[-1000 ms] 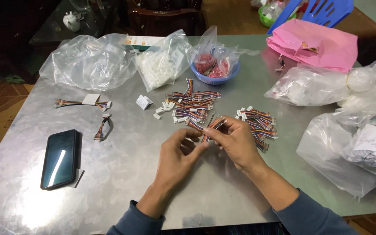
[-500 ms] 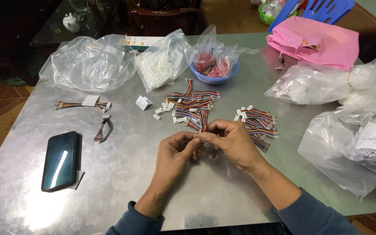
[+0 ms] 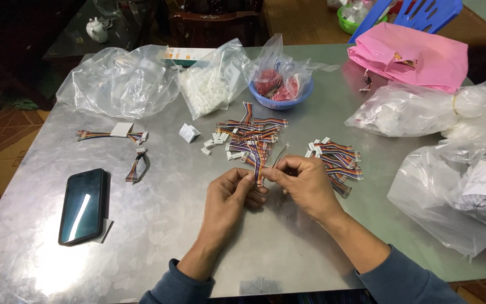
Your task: A person is manually attaching small white plastic connectors to multi-colored wire harnesses on a metal table.
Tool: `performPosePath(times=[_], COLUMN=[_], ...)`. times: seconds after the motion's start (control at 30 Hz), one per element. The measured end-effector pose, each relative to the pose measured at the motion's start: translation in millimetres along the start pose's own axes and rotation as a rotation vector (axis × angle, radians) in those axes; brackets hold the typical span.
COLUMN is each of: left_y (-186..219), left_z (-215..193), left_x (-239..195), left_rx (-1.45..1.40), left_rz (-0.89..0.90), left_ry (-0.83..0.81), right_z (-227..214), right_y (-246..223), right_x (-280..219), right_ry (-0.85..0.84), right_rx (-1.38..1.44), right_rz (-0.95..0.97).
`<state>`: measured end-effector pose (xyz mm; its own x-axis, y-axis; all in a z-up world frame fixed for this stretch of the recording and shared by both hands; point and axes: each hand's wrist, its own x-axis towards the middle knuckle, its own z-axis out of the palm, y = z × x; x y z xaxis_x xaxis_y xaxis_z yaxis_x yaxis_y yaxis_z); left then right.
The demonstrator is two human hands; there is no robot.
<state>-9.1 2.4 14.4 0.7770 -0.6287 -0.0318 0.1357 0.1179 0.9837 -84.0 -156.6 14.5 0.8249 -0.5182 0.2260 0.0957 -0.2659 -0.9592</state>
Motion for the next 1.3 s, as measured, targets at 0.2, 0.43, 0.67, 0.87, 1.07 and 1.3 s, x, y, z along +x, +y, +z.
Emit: performPosePath(times=[0.2, 0.43, 0.67, 0.87, 1.07, 1.3], left_y=[-2, -8, -6, -9, -16, -15], left_z=[2, -1, -3, -3, -5, -11], left_x=[-2, 0, -1, -1, 2, 1], left_rx=[0.064, 0.049, 0.072, 0.096, 0.114, 0.066], left_rz=[0.044, 0.063, 0.102, 0.129, 0.159, 0.162], left_ry=[-0.076, -0.052, -0.008, 0.009, 0.002, -0.002], right_z=[7, 4, 4, 8, 7, 12], right_y=[-18, -9, -21, -20, -10, 1], right_x=[-10, -5, -8, -13, -7, -2], right_ry=[-0.037, -0.006, -0.004, -0.044, -0.062, -0.051], right_rx=[0.110, 0.103, 0.120, 0.097, 0.020, 0.015], right_rz=[0.030, 0.035, 0.069, 0.078, 0.015, -0.053])
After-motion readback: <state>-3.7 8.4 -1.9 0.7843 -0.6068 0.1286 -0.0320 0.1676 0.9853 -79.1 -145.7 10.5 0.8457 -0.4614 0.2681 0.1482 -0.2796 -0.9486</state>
